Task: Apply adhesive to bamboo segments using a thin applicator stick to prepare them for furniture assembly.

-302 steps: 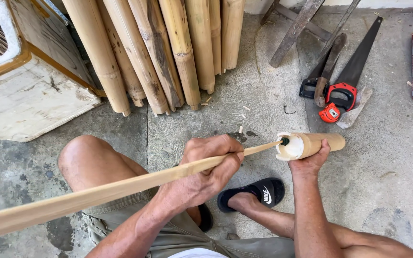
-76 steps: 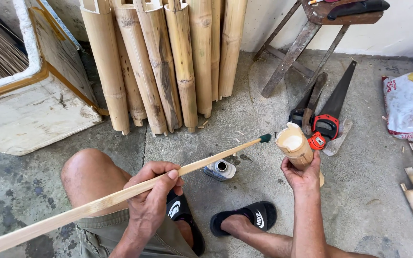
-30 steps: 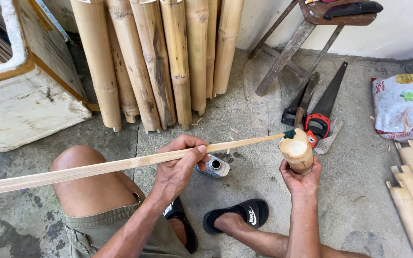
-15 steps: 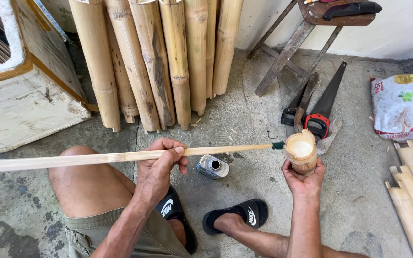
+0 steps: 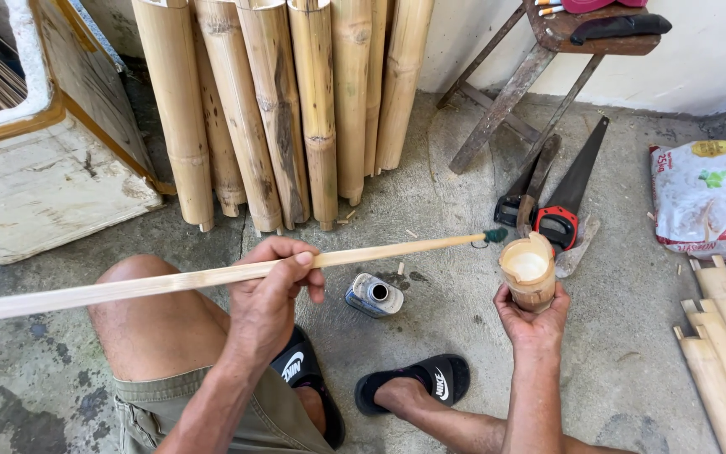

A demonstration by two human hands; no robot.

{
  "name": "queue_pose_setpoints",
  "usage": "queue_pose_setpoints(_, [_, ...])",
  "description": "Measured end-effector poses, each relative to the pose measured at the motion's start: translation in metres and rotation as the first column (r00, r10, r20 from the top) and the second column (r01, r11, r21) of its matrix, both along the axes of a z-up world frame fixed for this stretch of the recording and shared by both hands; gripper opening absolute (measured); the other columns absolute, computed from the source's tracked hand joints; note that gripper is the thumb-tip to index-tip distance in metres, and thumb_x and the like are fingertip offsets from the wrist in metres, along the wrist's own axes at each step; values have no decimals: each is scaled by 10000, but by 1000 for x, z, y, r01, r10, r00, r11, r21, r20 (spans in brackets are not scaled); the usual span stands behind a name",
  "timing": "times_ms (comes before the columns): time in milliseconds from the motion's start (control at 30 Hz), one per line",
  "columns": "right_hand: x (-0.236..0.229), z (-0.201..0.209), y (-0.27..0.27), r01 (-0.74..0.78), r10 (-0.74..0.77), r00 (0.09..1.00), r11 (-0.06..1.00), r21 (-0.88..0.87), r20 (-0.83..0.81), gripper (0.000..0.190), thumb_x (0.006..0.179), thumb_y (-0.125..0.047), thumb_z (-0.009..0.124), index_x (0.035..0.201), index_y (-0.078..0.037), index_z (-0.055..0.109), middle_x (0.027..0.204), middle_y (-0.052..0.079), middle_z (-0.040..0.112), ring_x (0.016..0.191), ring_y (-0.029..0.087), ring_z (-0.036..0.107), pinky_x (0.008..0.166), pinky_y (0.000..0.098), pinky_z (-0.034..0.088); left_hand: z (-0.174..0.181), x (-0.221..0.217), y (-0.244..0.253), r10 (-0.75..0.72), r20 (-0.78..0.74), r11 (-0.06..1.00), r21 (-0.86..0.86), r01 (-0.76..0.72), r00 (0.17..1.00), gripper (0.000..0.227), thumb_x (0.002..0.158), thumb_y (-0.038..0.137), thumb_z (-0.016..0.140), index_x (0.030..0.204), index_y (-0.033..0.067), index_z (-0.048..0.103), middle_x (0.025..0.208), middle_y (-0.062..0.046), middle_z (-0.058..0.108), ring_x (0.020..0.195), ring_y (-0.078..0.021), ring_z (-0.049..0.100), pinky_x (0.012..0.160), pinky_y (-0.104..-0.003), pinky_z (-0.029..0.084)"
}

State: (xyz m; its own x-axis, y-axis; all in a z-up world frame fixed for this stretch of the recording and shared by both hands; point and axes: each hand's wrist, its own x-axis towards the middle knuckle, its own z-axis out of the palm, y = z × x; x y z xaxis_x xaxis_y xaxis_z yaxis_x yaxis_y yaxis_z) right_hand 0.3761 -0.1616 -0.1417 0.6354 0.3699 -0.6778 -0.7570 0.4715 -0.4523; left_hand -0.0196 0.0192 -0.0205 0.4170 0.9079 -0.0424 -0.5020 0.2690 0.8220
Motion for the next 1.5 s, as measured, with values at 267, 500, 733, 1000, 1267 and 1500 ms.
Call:
queue_pose_setpoints(267, [-9,1,1,-6,6,1000,1000,-13,11,616,961,-488,564,1416,-73,561,1311,157,573,1130,240,616,877,367,574,-4,50,-14,-53,-43,999,-3,53,998,103,961,43,620,967,-40,681,767,-116,689,628,-164,652,568,-304,579])
queue_pose_setpoints(500, [-7,2,2,-39,40,998,999,-27,48,595,929,-494,575,1392,-120,587,1300,121,603,1107,227,604,853,365,553,-2,35,-1,-10,73,999,-35,13,997,83,954,25,620,973,-36,673,759,-123,689,606,-181,653,554,-301,563])
queue_pose_setpoints(733, [-3,-5,2,-72,73,997,996,-47,23,595,946,-499,585,1395,-109,591,1298,124,587,1101,221,594,855,359,549,-1,39,-7,-25,36,999,-43,27,999,89,946,32,628,972,-39,676,770,-115,688,637,-163,659,558,-306,576])
queue_pose_setpoints(1000, [-5,4,2,-36,35,999,998,-60,-23,605,931,-528,580,1372,-114,588,1290,122,591,1088,227,582,840,362,544,0,30,-5,-10,13,1000,-25,11,1000,94,955,29,629,981,-48,676,778,-132,688,647,-188,665,579,-313,575])
queue_pose_setpoints(1267, [-7,-4,-13,6,-22,996,983,181,84,632,773,-398,629,1340,-120,628,1312,125,656,1156,286,624,902,466,532,7,-4,-3,27,7,1000,11,-27,1000,87,960,4,610,985,-54,670,799,-128,685,686,-180,670,580,-325,581])
queue_pose_setpoints(1500, [-7,30,-7,8,-137,967,861,508,216,646,831,-226,701,1448,-63,599,1369,129,698,1267,358,680,1175,573,529,17,-30,-3,106,26,994,13,-106,994,94,957,-39,567,972,-82,649,803,-147,673,648,-179,647,562,-319,557])
